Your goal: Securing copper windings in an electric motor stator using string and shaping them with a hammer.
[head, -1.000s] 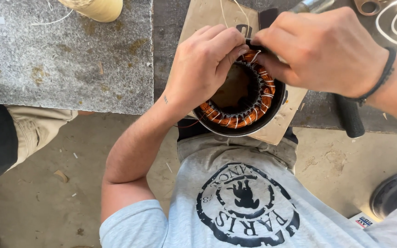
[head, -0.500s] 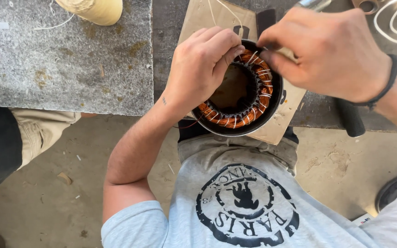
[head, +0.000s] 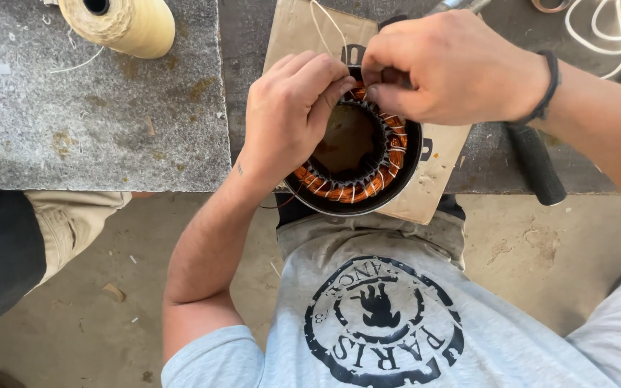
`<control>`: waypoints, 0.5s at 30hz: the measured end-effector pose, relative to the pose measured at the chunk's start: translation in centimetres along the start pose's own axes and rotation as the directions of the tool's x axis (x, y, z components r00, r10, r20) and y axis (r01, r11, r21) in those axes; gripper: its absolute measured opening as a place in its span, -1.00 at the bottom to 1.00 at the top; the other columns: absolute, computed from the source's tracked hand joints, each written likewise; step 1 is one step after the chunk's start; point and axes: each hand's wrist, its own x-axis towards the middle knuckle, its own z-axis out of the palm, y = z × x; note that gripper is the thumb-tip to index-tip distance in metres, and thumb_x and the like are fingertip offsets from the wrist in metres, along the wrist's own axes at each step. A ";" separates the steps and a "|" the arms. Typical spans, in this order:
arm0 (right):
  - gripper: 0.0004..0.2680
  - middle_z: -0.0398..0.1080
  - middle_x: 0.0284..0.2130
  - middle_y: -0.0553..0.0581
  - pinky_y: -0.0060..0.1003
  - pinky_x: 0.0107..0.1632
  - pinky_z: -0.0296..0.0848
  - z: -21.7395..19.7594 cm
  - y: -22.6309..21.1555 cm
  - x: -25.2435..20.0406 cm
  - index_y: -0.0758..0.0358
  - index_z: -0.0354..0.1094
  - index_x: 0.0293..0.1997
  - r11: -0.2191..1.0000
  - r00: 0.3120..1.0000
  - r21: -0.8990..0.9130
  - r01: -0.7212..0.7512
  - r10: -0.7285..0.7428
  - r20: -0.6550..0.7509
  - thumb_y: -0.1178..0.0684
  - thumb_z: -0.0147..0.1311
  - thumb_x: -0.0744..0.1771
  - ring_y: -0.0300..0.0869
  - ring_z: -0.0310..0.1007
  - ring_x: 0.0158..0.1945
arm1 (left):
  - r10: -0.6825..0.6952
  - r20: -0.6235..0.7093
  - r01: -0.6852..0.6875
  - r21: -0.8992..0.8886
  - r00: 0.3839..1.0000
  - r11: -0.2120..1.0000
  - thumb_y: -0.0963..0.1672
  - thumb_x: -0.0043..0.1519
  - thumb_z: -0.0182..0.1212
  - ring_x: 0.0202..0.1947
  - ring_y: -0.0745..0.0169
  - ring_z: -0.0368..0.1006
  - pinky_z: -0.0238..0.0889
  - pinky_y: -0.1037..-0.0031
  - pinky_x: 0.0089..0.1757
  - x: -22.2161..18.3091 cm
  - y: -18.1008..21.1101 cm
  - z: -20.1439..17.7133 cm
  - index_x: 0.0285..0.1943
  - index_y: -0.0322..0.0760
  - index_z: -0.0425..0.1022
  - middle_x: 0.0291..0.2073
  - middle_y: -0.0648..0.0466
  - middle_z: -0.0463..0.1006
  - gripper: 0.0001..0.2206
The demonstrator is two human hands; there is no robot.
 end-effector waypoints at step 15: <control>-0.93 0.47 -0.25 0.19 -0.30 -0.28 0.33 0.8 -0.7 -1.4 0.35 0.49 -0.12 0.903 0.902 0.257 0.343 -0.240 -0.360 0.27 0.33 0.41 -0.10 0.44 -0.28 | -0.034 0.015 0.034 -0.011 0.999 0.999 -0.20 0.40 0.15 -0.37 0.04 0.37 0.19 0.31 -0.31 0.0 0.0 -0.1 -0.20 -0.27 0.40 -0.35 0.08 0.52 -0.90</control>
